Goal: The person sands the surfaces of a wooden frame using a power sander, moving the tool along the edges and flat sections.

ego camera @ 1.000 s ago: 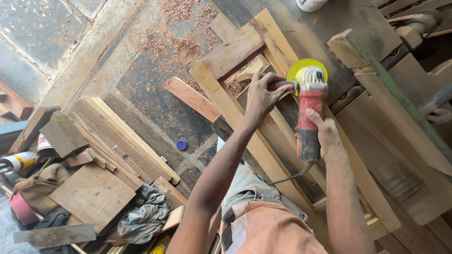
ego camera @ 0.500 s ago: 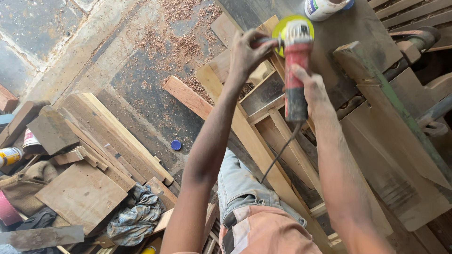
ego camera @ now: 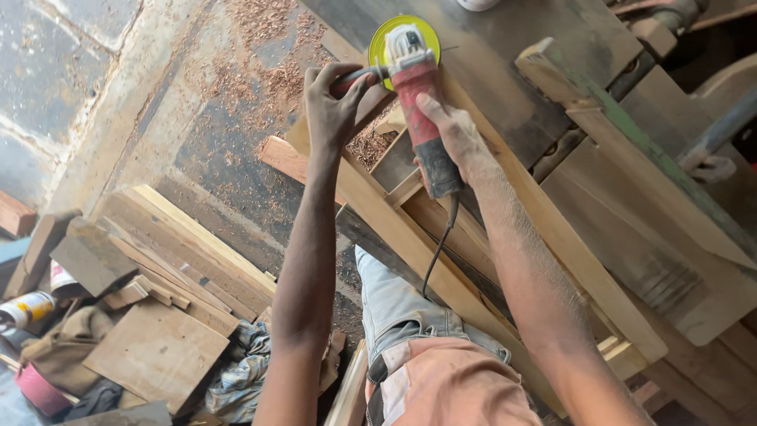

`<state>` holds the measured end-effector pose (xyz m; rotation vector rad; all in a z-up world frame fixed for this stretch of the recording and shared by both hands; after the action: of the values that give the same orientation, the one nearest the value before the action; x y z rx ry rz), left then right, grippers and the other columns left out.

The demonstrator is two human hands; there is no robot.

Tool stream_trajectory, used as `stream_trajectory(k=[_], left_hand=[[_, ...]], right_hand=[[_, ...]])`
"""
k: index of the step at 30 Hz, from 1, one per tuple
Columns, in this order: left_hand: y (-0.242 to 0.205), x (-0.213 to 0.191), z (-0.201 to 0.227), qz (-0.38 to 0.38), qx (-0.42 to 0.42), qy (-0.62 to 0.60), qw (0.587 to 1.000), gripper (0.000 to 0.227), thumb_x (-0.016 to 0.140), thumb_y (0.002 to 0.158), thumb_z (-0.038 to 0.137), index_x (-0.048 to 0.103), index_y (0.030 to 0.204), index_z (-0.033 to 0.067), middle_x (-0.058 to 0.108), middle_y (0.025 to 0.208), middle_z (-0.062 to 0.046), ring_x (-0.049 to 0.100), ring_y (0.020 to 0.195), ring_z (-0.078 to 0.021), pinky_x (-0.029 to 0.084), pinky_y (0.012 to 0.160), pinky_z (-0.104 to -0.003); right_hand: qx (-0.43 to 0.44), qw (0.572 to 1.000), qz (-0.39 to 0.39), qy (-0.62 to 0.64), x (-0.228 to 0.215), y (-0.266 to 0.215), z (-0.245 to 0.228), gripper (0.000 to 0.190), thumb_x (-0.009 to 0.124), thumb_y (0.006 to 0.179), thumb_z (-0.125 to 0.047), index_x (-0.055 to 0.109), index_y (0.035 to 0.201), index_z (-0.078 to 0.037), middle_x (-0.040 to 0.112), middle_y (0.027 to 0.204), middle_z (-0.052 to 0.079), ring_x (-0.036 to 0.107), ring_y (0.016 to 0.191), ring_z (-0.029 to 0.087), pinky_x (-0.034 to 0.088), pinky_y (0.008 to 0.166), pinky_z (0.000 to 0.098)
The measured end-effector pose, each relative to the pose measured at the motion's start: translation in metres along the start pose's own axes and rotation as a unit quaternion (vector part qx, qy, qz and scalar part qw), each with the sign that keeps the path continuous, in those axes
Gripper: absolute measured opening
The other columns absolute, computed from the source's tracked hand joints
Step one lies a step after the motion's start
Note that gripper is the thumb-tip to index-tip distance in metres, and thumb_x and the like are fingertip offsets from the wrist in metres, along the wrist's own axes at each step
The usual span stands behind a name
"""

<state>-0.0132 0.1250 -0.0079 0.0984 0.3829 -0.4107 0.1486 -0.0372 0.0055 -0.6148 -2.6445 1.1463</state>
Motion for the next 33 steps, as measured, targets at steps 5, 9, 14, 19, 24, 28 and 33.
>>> stream_trajectory(k=[5, 9, 14, 19, 24, 28, 33], left_hand=[[-0.028, 0.022, 0.021, -0.023, -0.028, -0.001, 0.999, 0.031, 0.089, 0.084, 0.030, 0.080, 0.106, 0.0110, 0.063, 0.101, -0.008, 0.068, 0.089, -0.0165, 0.061, 0.080, -0.029], [-0.063, 0.041, 0.037, -0.022, -0.017, 0.027, 0.999, 0.029, 0.090, 0.085, 0.027, 0.081, 0.109, 0.0117, 0.067, 0.098, -0.005, 0.064, 0.093, -0.0181, 0.058, 0.083, -0.031], [-0.102, 0.059, 0.050, -0.018, -0.037, -0.004, 0.999, 0.031, 0.089, 0.082, 0.027, 0.079, 0.108, 0.0129, 0.062, 0.102, -0.007, 0.064, 0.093, -0.0181, 0.058, 0.083, -0.032], [-0.130, 0.065, 0.057, -0.031, -0.036, 0.005, 0.999, 0.033, 0.089, 0.082, 0.027, 0.079, 0.110, 0.0122, 0.061, 0.101, -0.008, 0.063, 0.094, -0.0196, 0.057, 0.083, -0.031], [-0.149, 0.063, 0.058, -0.038, -0.038, -0.006, 0.999, 0.032, 0.088, 0.084, 0.027, 0.078, 0.111, 0.0126, 0.061, 0.103, -0.007, 0.065, 0.096, -0.0186, 0.058, 0.086, -0.031], [-0.161, 0.084, 0.063, -0.081, -0.060, -0.013, 0.995, 0.033, 0.087, 0.083, 0.028, 0.078, 0.110, 0.0115, 0.062, 0.106, -0.007, 0.067, 0.094, -0.0173, 0.061, 0.085, -0.030], [-0.189, 0.121, 0.088, -0.110, -0.020, -0.010, 0.994, 0.034, 0.089, 0.083, 0.023, 0.079, 0.110, 0.0056, 0.062, 0.105, -0.010, 0.070, 0.090, -0.0190, 0.061, 0.081, -0.030]], right_hand=[[-0.017, 0.999, 0.016, 0.024, -0.026, -0.032, 0.017, 0.072, 0.062, 0.083, -0.061, 0.060, 0.133, -0.010, 0.071, 0.093, 0.009, 0.071, 0.070, 0.017, 0.061, 0.059, 0.0332], [0.004, 0.999, 0.039, 0.010, -0.049, -0.062, 0.039, 0.074, 0.063, 0.087, -0.062, 0.065, 0.128, 0.000, 0.072, 0.095, 0.012, 0.070, 0.070, 0.018, 0.060, 0.060, 0.0350], [0.049, 0.997, 0.048, 0.019, -0.070, -0.092, 0.064, 0.072, 0.063, 0.084, -0.060, 0.058, 0.133, -0.008, 0.070, 0.092, 0.012, 0.070, 0.065, 0.020, 0.060, 0.056, 0.0366], [0.063, 0.996, 0.036, 0.046, -0.078, -0.109, 0.090, 0.071, 0.063, 0.085, -0.061, 0.063, 0.128, -0.005, 0.069, 0.087, 0.012, 0.069, 0.062, 0.021, 0.059, 0.055, 0.0357], [0.065, 0.996, 0.034, 0.055, -0.078, -0.122, 0.114, 0.067, 0.065, 0.083, -0.059, 0.062, 0.127, -0.007, 0.067, 0.085, 0.011, 0.068, 0.060, 0.022, 0.058, 0.052, 0.0361], [0.055, 0.993, 0.053, 0.094, -0.089, -0.141, 0.130, 0.067, 0.066, 0.088, -0.057, 0.062, 0.123, -0.001, 0.066, 0.085, 0.013, 0.068, 0.060, 0.021, 0.058, 0.051, 0.0364], [0.027, 0.989, 0.091, 0.117, -0.124, -0.176, 0.157, 0.066, 0.065, 0.088, -0.057, 0.057, 0.125, -0.003, 0.062, 0.084, 0.009, 0.065, 0.059, 0.020, 0.056, 0.049, 0.0358]])
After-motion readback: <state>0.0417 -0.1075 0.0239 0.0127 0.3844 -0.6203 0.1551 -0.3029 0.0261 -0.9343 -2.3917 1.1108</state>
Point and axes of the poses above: each hand's wrist, its own y-axis towards the middle knuckle, its own x-axis out of the palm, z = x × y, the point moved 6 cm from there along y, towards the middle knuckle
